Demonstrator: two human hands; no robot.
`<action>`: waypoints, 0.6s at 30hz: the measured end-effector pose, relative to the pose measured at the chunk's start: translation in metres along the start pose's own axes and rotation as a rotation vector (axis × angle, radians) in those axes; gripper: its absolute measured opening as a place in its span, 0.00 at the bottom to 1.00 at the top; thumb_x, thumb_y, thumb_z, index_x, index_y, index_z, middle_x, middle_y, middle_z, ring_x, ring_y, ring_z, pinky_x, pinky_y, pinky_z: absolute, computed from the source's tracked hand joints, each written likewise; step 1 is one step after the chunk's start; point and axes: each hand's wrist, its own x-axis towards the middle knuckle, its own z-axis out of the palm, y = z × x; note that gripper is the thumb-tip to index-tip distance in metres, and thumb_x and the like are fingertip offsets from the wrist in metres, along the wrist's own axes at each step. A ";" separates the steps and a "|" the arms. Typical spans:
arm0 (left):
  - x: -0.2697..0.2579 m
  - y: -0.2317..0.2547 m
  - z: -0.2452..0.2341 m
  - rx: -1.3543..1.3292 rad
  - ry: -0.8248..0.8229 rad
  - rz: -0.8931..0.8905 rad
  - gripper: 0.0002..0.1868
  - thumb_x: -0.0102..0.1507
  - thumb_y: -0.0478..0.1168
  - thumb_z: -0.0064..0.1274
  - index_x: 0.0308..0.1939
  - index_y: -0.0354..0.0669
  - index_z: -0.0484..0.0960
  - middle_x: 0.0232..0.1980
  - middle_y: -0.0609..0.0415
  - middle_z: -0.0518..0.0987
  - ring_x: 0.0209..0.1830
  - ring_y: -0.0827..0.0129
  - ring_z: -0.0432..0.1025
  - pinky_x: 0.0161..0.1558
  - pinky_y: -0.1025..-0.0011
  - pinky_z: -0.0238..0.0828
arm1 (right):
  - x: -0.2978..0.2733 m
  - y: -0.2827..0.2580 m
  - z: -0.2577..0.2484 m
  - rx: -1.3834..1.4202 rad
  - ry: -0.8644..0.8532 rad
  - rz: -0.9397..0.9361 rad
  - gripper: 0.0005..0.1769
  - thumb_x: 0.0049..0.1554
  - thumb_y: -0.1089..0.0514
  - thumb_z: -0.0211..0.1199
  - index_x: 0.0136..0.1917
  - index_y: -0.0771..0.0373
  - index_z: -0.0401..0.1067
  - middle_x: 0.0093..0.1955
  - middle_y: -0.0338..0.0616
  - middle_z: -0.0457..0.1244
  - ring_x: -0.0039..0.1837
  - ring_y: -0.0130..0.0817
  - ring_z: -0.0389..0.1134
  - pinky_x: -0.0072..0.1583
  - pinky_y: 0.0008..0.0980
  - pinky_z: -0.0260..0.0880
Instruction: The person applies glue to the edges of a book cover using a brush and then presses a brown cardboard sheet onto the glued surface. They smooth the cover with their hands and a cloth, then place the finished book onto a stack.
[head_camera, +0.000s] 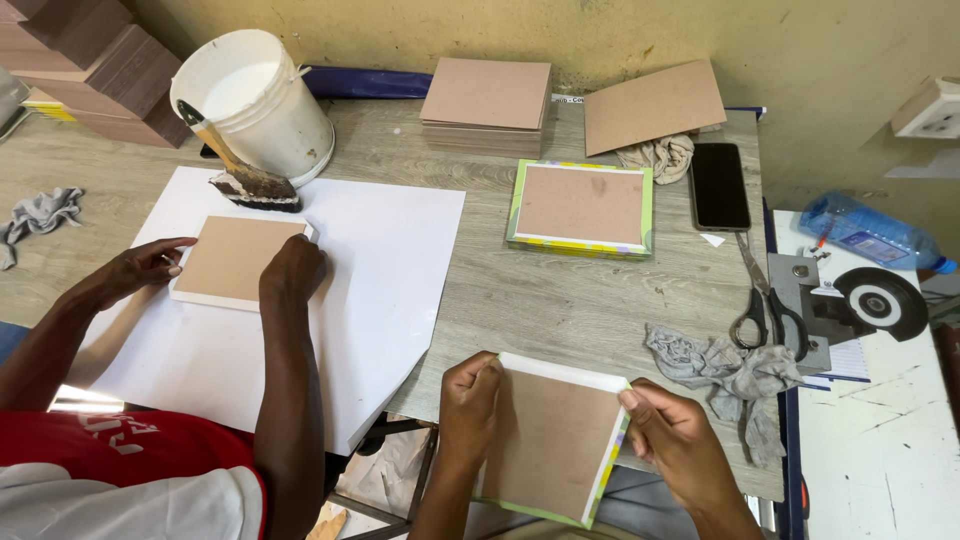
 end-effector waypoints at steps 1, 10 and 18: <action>0.001 0.003 -0.005 0.002 0.001 0.000 0.21 0.67 0.35 0.43 0.22 0.55 0.55 0.24 0.68 0.54 0.26 0.79 0.48 0.32 0.70 0.43 | 0.004 0.000 -0.008 0.002 -0.001 0.000 0.25 0.68 0.51 0.63 0.31 0.64 0.67 0.23 0.45 0.56 0.28 0.31 0.54 0.32 0.32 0.54; 0.026 -0.034 -0.024 0.266 -0.759 -0.330 0.16 0.77 0.44 0.45 0.47 0.45 0.89 0.42 0.61 0.87 0.43 0.77 0.80 0.46 0.74 0.83 | 0.066 0.050 -0.056 -0.384 -0.195 0.273 0.25 0.59 0.53 0.71 0.64 0.67 0.89 0.28 0.52 0.72 0.32 0.38 0.71 0.42 0.35 0.72; 0.098 -0.067 0.016 0.805 -0.382 0.108 0.23 0.73 0.44 0.54 0.73 0.50 0.75 0.54 0.43 0.78 0.57 0.45 0.77 0.57 0.51 0.74 | 0.150 0.098 -0.024 -0.639 0.284 -0.335 0.13 0.63 0.62 0.68 0.56 0.48 0.88 0.40 0.45 0.75 0.43 0.44 0.76 0.52 0.39 0.75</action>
